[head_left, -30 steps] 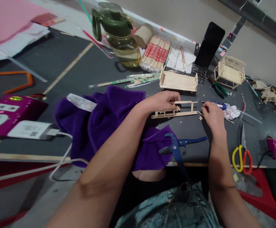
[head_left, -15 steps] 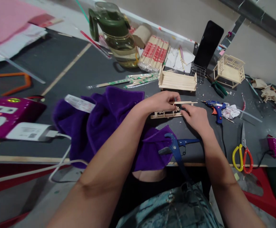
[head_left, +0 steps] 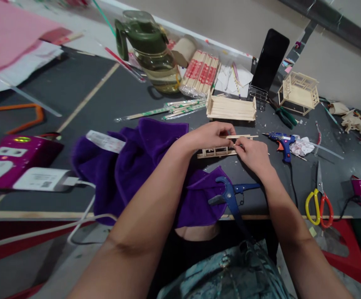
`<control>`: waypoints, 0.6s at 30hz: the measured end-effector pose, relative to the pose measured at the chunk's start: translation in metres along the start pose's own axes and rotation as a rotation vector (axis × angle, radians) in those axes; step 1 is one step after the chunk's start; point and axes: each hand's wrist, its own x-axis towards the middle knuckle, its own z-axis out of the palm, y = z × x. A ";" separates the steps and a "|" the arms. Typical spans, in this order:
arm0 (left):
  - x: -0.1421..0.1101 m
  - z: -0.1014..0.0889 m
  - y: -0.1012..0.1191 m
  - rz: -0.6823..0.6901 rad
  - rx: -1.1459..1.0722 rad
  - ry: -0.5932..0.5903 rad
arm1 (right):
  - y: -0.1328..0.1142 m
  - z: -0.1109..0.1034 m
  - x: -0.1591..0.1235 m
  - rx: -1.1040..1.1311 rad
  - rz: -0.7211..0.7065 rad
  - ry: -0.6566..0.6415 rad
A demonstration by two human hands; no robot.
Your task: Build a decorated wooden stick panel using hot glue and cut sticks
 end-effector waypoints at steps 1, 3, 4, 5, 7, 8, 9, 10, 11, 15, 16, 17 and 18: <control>-0.001 -0.001 0.001 0.008 -0.003 0.004 | 0.002 -0.001 -0.001 0.011 0.008 0.002; -0.002 -0.002 0.002 0.012 -0.007 0.028 | 0.007 -0.002 -0.002 0.046 0.028 0.017; -0.003 -0.001 0.003 -0.002 -0.018 0.053 | 0.010 -0.003 -0.002 0.073 0.037 0.029; -0.003 -0.001 0.003 -0.026 -0.039 0.083 | 0.013 -0.004 -0.002 0.106 0.044 0.044; -0.005 0.001 0.004 -0.088 -0.111 0.129 | 0.019 -0.005 -0.003 0.185 0.053 0.076; -0.005 0.001 0.004 -0.115 -0.156 0.144 | 0.021 -0.005 -0.003 0.226 0.054 0.090; -0.006 0.002 0.005 -0.137 -0.197 0.153 | 0.023 -0.005 -0.003 0.264 0.056 0.103; -0.006 0.003 0.005 -0.152 -0.236 0.157 | 0.025 -0.005 -0.004 0.299 0.059 0.116; -0.007 0.003 0.006 -0.162 -0.272 0.162 | 0.027 -0.005 -0.004 0.331 0.061 0.130; -0.007 0.004 0.008 -0.189 -0.371 0.182 | 0.030 -0.003 -0.005 0.441 0.058 0.196; -0.007 0.004 0.008 -0.192 -0.379 0.184 | 0.030 -0.003 -0.005 0.462 0.057 0.205; -0.006 0.004 0.008 -0.196 -0.383 0.187 | 0.030 -0.002 -0.005 0.477 0.058 0.208; -0.006 0.004 0.008 -0.201 -0.385 0.189 | 0.029 -0.001 -0.005 0.486 0.059 0.207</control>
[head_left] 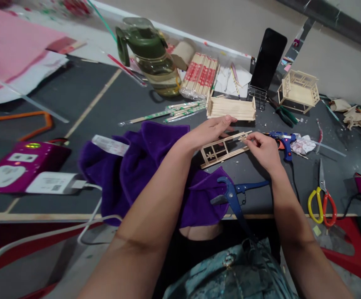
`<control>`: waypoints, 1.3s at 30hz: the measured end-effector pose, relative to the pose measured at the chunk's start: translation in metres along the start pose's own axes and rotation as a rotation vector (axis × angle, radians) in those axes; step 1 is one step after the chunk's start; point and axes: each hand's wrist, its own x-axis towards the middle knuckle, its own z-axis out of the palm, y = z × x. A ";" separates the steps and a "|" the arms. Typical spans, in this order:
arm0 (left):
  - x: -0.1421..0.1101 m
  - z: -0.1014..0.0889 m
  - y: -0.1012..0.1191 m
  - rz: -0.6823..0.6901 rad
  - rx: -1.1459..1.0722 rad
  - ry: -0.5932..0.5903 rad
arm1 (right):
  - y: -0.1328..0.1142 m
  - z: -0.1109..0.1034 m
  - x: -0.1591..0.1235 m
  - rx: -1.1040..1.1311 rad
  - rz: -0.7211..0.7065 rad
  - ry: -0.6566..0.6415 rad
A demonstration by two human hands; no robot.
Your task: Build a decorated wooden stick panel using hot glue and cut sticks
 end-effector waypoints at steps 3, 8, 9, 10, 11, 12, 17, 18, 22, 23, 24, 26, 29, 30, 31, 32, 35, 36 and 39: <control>0.001 0.000 -0.001 -0.017 -0.006 0.007 | -0.002 0.004 -0.001 0.025 -0.002 -0.003; -0.001 0.000 0.000 -0.008 -0.029 0.006 | 0.000 0.007 0.001 0.082 -0.129 0.157; -0.002 0.000 0.001 -0.006 -0.028 0.004 | 0.001 0.006 0.001 0.068 -0.159 0.170; -0.003 -0.001 0.002 -0.004 -0.024 0.000 | 0.002 0.005 0.002 0.048 -0.183 0.163; -0.004 -0.001 0.004 -0.003 -0.018 -0.005 | 0.004 0.004 0.003 0.028 -0.201 0.141; -0.006 -0.001 0.005 0.001 -0.009 -0.014 | 0.005 0.003 0.004 0.017 -0.213 0.110; -0.012 0.001 0.011 0.037 0.014 -0.056 | 0.016 0.002 0.008 0.173 -0.225 0.001; -0.013 0.001 0.011 0.039 0.011 -0.059 | 0.019 0.002 0.009 0.215 -0.223 -0.008; -0.013 0.001 0.008 0.032 -0.027 -0.028 | 0.031 0.001 0.012 0.394 -0.258 -0.022; -0.012 0.000 0.007 0.037 -0.045 -0.007 | 0.033 0.000 0.012 0.440 -0.271 -0.027; -0.011 0.000 0.005 0.048 -0.065 0.020 | 0.035 -0.001 0.012 0.475 -0.279 -0.033; -0.008 -0.003 0.001 0.096 -0.107 0.094 | 0.038 -0.003 0.012 0.508 -0.280 -0.042; -0.001 -0.006 -0.003 0.232 -0.188 0.250 | 0.039 -0.005 0.011 0.512 -0.263 -0.044; 0.001 -0.008 -0.004 0.288 -0.219 0.299 | 0.039 -0.005 0.011 0.514 -0.257 -0.042; 0.004 -0.009 -0.005 0.344 -0.247 0.341 | 0.039 -0.005 0.010 0.516 -0.254 -0.037; 0.006 -0.011 -0.006 0.396 -0.268 0.376 | 0.039 -0.005 0.010 0.519 -0.252 -0.030; 0.010 -0.016 -0.008 0.519 -0.288 0.469 | 0.039 -0.005 0.009 0.518 -0.251 -0.003; 0.011 -0.017 -0.009 0.546 -0.284 0.497 | 0.040 -0.005 0.008 0.514 -0.253 0.003; 0.012 -0.020 -0.010 0.582 -0.261 0.556 | 0.041 -0.004 0.007 0.497 -0.260 0.017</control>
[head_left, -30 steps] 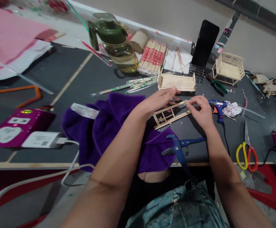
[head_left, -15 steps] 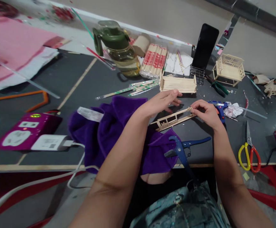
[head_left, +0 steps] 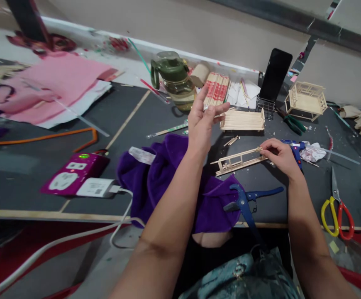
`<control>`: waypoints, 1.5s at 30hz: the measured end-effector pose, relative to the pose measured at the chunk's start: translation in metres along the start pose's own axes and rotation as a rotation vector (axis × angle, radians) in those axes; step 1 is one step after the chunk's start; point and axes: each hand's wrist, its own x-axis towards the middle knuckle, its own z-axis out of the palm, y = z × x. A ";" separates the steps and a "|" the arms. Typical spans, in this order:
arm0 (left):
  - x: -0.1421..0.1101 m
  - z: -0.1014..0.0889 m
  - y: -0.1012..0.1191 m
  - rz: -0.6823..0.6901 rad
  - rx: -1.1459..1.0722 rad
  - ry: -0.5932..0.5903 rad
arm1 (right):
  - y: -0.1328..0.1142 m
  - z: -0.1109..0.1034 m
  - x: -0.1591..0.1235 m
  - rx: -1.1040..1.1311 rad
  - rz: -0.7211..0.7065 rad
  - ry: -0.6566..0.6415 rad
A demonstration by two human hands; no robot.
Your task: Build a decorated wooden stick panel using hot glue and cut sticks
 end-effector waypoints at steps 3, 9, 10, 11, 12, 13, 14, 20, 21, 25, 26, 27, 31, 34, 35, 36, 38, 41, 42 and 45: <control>0.000 -0.001 0.000 -0.003 0.037 0.032 | 0.001 0.000 -0.001 -0.020 -0.006 0.005; 0.001 -0.001 -0.001 -0.004 0.102 0.137 | 0.002 0.001 0.000 -0.028 -0.008 0.001; 0.002 -0.002 -0.002 0.006 0.117 0.162 | 0.003 0.001 0.000 -0.029 -0.011 0.002; 0.003 -0.003 -0.003 0.020 0.132 0.187 | 0.003 0.000 0.000 -0.032 -0.015 0.005; 0.005 -0.005 -0.005 0.036 0.144 0.210 | 0.003 0.000 0.000 -0.035 -0.018 0.007; 0.006 -0.007 -0.008 0.054 0.158 0.230 | 0.003 0.000 0.000 -0.037 -0.020 0.009; 0.008 -0.009 -0.011 0.071 0.171 0.240 | 0.003 0.000 0.000 -0.038 -0.022 0.009; 0.018 -0.023 -0.037 0.201 0.137 0.256 | 0.003 0.000 0.000 -0.048 -0.011 0.007; 0.020 -0.023 -0.041 0.209 0.098 0.267 | 0.003 0.001 0.000 -0.051 -0.011 0.009; 0.025 -0.025 -0.042 0.177 0.086 0.309 | 0.004 0.000 -0.001 -0.056 -0.019 0.009; 0.025 -0.026 -0.039 0.169 0.108 0.325 | 0.004 0.000 -0.001 -0.057 -0.020 0.007; 0.025 -0.028 -0.035 0.170 0.129 0.345 | 0.004 0.000 -0.001 -0.058 -0.021 0.006; 0.020 -0.037 -0.021 0.092 0.220 0.289 | 0.004 -0.001 -0.001 -0.066 -0.028 0.001; 0.015 -0.035 -0.012 0.068 0.242 0.212 | 0.002 -0.001 -0.002 -0.070 -0.021 -0.001; 0.013 -0.032 -0.009 0.044 0.244 0.173 | 0.001 -0.001 -0.002 -0.073 -0.016 -0.001; 0.011 -0.029 -0.005 0.001 0.239 0.112 | 0.001 -0.001 -0.002 -0.076 -0.012 0.001; 0.007 -0.022 0.002 -0.064 0.253 0.002 | 0.000 -0.001 -0.001 -0.079 -0.006 0.002; 0.000 -0.014 0.011 -0.118 0.344 -0.276 | -0.001 -0.001 -0.001 -0.084 -0.004 0.002; -0.002 -0.012 0.014 -0.146 0.374 -0.389 | 0.000 -0.001 0.000 -0.089 -0.005 0.000; -0.006 -0.007 0.018 -0.207 0.462 -0.696 | 0.001 -0.001 0.001 -0.098 -0.012 0.002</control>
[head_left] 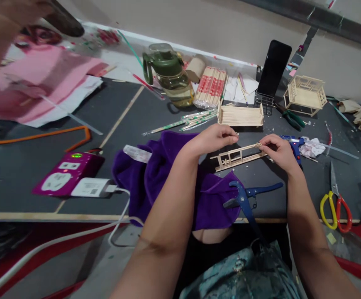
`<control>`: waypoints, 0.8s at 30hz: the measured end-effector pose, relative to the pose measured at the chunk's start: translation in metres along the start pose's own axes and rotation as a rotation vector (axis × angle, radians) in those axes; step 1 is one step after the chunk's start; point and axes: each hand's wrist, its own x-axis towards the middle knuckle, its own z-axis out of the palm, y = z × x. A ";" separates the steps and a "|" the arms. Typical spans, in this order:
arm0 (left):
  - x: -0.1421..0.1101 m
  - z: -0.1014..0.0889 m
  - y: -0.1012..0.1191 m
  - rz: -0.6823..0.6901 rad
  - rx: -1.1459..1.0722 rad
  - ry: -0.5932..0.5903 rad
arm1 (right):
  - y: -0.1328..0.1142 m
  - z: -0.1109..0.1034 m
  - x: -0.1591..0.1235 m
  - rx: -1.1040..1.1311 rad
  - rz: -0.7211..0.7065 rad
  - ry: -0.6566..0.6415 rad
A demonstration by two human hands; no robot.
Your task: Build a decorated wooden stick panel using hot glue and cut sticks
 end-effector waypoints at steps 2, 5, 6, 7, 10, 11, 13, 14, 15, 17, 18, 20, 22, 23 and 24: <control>0.001 0.003 0.002 0.010 0.064 -0.111 | 0.002 0.001 0.000 -0.004 -0.010 0.004; 0.002 0.006 0.004 0.004 0.081 -0.181 | 0.003 0.002 0.000 -0.036 -0.008 0.014; 0.002 0.006 0.004 -0.006 0.073 -0.193 | 0.002 0.002 0.000 -0.060 -0.005 0.022; 0.002 0.007 0.003 -0.014 0.065 -0.200 | 0.000 0.002 0.000 -0.091 -0.006 0.030; 0.003 0.008 0.001 -0.038 0.051 -0.229 | -0.010 0.002 -0.001 -0.190 -0.047 0.049; 0.004 0.008 -0.001 -0.050 0.046 -0.236 | -0.015 0.002 -0.002 -0.208 -0.063 0.038; 0.005 0.009 -0.004 -0.073 0.038 -0.221 | -0.023 0.004 -0.004 -0.218 -0.069 -0.030; 0.006 0.010 -0.005 -0.079 0.037 -0.202 | -0.027 0.007 -0.005 -0.222 -0.055 -0.084; 0.007 0.011 -0.006 -0.082 0.036 -0.176 | -0.029 0.010 -0.006 -0.234 -0.031 -0.142; 0.008 0.012 -0.008 -0.083 0.031 -0.123 | -0.033 0.018 -0.007 -0.294 0.032 -0.234; 0.008 0.012 -0.009 -0.084 0.028 -0.102 | -0.033 0.022 -0.007 -0.333 0.065 -0.260; 0.008 0.013 -0.009 -0.086 0.022 -0.076 | -0.034 0.031 -0.006 -0.404 0.124 -0.286; 0.007 0.014 -0.008 -0.087 0.019 -0.076 | -0.033 0.037 -0.004 -0.454 0.171 -0.297; 0.007 0.015 -0.007 -0.087 0.019 -0.082 | -0.033 0.040 -0.003 -0.474 0.189 -0.301; 0.007 0.015 -0.007 -0.088 0.020 -0.089 | -0.033 0.041 -0.003 -0.491 0.201 -0.303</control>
